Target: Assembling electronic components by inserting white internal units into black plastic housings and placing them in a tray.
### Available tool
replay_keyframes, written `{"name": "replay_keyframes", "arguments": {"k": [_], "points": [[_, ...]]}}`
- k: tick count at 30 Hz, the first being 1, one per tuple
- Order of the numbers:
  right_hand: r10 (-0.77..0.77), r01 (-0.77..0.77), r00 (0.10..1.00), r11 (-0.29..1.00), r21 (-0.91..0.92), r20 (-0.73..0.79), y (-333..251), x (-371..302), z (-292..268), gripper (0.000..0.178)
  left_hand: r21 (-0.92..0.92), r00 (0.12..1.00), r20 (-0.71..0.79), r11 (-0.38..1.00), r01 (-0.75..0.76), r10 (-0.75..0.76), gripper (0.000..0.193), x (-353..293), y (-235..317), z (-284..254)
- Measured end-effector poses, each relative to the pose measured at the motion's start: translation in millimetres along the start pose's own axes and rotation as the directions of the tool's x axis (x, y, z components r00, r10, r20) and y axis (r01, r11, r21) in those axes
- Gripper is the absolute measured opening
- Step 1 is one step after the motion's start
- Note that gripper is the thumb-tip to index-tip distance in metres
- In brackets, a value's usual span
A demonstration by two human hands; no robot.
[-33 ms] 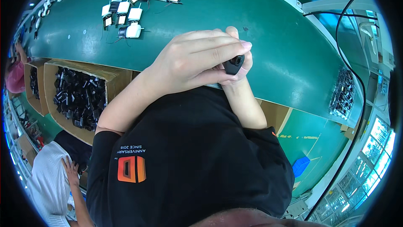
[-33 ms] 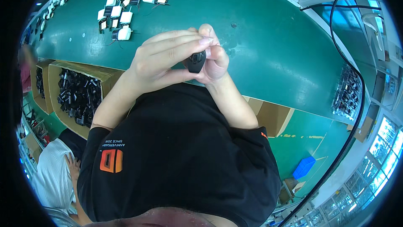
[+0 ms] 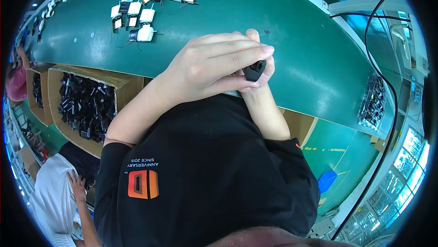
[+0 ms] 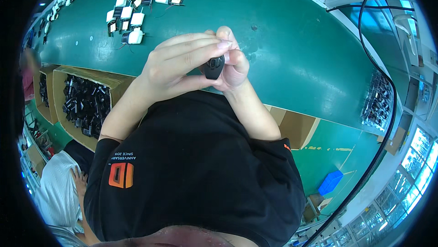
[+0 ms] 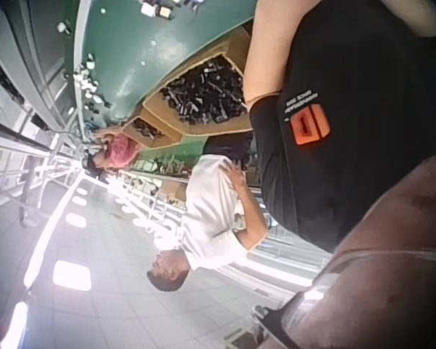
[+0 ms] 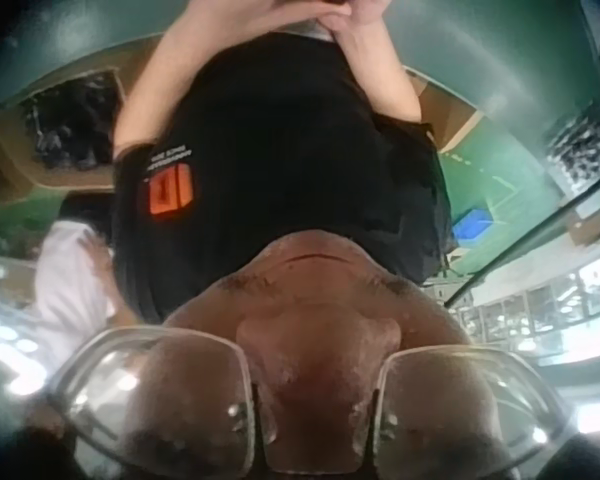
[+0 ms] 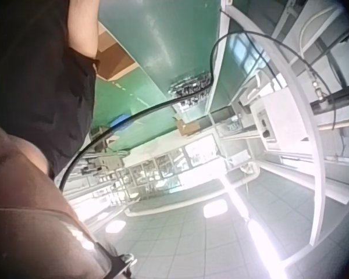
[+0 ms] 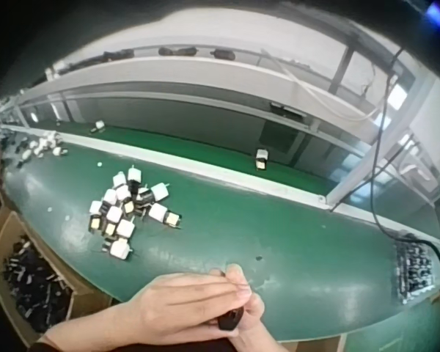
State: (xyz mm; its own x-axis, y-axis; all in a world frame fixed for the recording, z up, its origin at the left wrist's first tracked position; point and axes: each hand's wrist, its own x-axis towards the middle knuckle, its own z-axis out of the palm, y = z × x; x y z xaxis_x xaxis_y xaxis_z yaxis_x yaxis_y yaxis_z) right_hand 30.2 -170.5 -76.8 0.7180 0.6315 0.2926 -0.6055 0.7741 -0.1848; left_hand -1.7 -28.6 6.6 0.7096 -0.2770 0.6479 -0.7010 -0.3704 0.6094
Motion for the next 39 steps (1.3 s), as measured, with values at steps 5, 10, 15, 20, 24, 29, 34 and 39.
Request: {"name": "replay_keyframes", "arguments": {"k": [5, 10, 15, 20, 24, 29, 34, 39], "points": [[-0.075, 0.071, 0.996, 0.994, -0.081, -0.049, 2, -1, 2, 0.036, -0.017, 1.0, 0.003, 1.0, -0.005, 0.005, 0.055, 0, -2, 0], [-0.096, 0.089, 0.993, 0.99, -0.106, -0.071, 3, 1, 4, 0.035, -0.027, 0.996, 0.075, 0.998, 0.053, -0.051, 0.058, 1, 3, -6], [-0.07, 0.068, 0.997, 0.995, -0.077, -0.024, 2, 0, -2, 0.03, -0.039, 0.993, 0.087, 0.996, 0.086, -0.082, 0.06, -1, 2, -6], [-0.084, 0.08, 0.996, 0.993, -0.091, -0.041, 3, 0, 0, 0.027, -0.039, 0.993, 0.092, 0.996, 0.078, -0.074, 0.06, -1, 0, -6], [-0.096, 0.092, 0.995, 0.991, -0.096, -0.039, 3, 0, 0, 0.029, -0.054, 0.993, 0.088, 0.995, 0.079, -0.074, 0.059, 0, 1, -6], [-0.07, 0.072, 0.997, 0.992, -0.106, 0.02, 1, -2, -7, 0.037, -0.043, 0.999, 0.021, 0.998, 0.041, -0.04, 0.056, 0, 1, -1], [-0.056, 0.054, 0.998, 0.996, -0.074, -0.031, 2, -2, 0, 0.039, -0.035, 1.0, -0.005, 0.999, 0.027, -0.028, 0.054, -2, 0, 0], [-0.058, 0.058, 0.998, 0.995, -0.076, 0.003, 1, -2, -5, 0.038, -0.027, 1.0, 0.013, 1.0, 0.013, -0.012, 0.054, -3, -2, -1]]}}
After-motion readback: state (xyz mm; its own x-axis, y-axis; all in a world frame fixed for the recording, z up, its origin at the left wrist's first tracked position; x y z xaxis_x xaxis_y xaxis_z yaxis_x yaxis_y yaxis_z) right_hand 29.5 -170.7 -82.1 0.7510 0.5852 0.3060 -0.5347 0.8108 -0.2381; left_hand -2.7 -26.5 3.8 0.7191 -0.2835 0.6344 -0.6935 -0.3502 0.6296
